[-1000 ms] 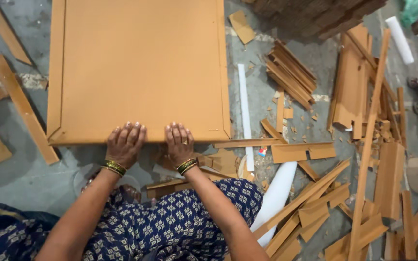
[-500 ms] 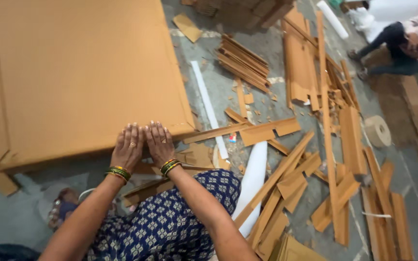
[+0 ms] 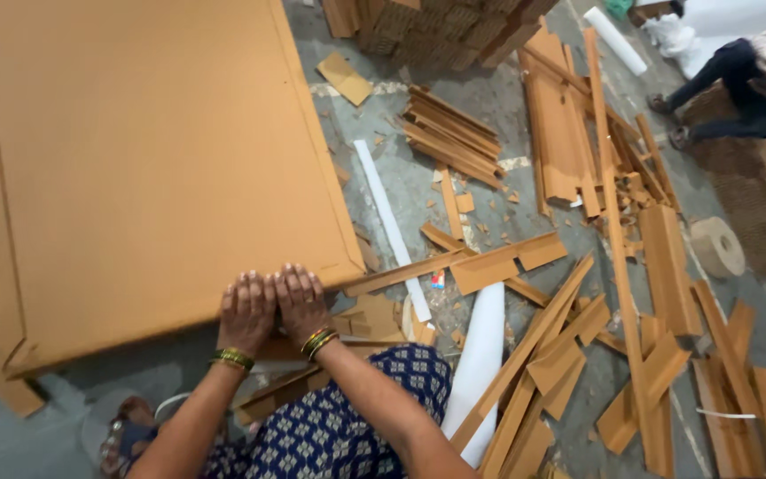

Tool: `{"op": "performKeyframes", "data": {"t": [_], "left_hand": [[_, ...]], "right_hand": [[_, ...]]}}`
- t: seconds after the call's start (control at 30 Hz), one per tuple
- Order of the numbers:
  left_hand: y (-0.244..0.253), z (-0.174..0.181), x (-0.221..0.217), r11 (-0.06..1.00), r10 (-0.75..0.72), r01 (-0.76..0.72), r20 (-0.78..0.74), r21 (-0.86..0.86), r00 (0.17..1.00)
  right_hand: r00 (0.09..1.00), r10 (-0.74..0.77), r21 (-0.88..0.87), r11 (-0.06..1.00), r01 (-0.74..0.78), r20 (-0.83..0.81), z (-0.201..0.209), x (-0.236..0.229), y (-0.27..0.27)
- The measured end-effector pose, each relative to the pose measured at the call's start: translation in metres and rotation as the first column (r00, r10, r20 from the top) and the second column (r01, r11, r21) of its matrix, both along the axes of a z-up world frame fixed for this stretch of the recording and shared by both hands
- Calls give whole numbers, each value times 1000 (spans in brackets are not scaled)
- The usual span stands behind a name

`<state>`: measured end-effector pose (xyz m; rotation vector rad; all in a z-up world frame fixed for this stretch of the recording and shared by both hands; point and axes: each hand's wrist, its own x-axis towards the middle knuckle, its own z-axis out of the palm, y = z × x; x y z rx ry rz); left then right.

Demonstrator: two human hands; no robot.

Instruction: The person sits on the floor and repeatedly presses down on the edges of a large rectangular wooden board to secure its frame. The person then picks up a thin wooden strip and applies a white substance from a bottle onto it.

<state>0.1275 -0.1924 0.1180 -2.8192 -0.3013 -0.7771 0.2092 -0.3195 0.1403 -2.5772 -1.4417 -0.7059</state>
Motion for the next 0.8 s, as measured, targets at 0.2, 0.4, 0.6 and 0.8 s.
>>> {"op": "performKeyframes", "data": {"t": [0.2, 0.4, 0.6, 0.8], "left_hand": [[-15, 11, -1, 998, 70, -68, -114, 17, 991], [-44, 19, 28, 999, -31, 38, -193, 32, 981], [-49, 9, 45, 998, -56, 53, -77, -34, 995], [-47, 13, 45, 996, -79, 77, -79, -35, 994]], "right_hand": [[996, -83, -269, 959, 88, 30, 26, 0, -4], [974, -222, -276, 934, 228, 52, 26, 24, -32], [974, -209, -89, 972, 217, 92, -16, 40, -39], [980, -198, -32, 980, 197, -28, -22, 38, -41]]}}
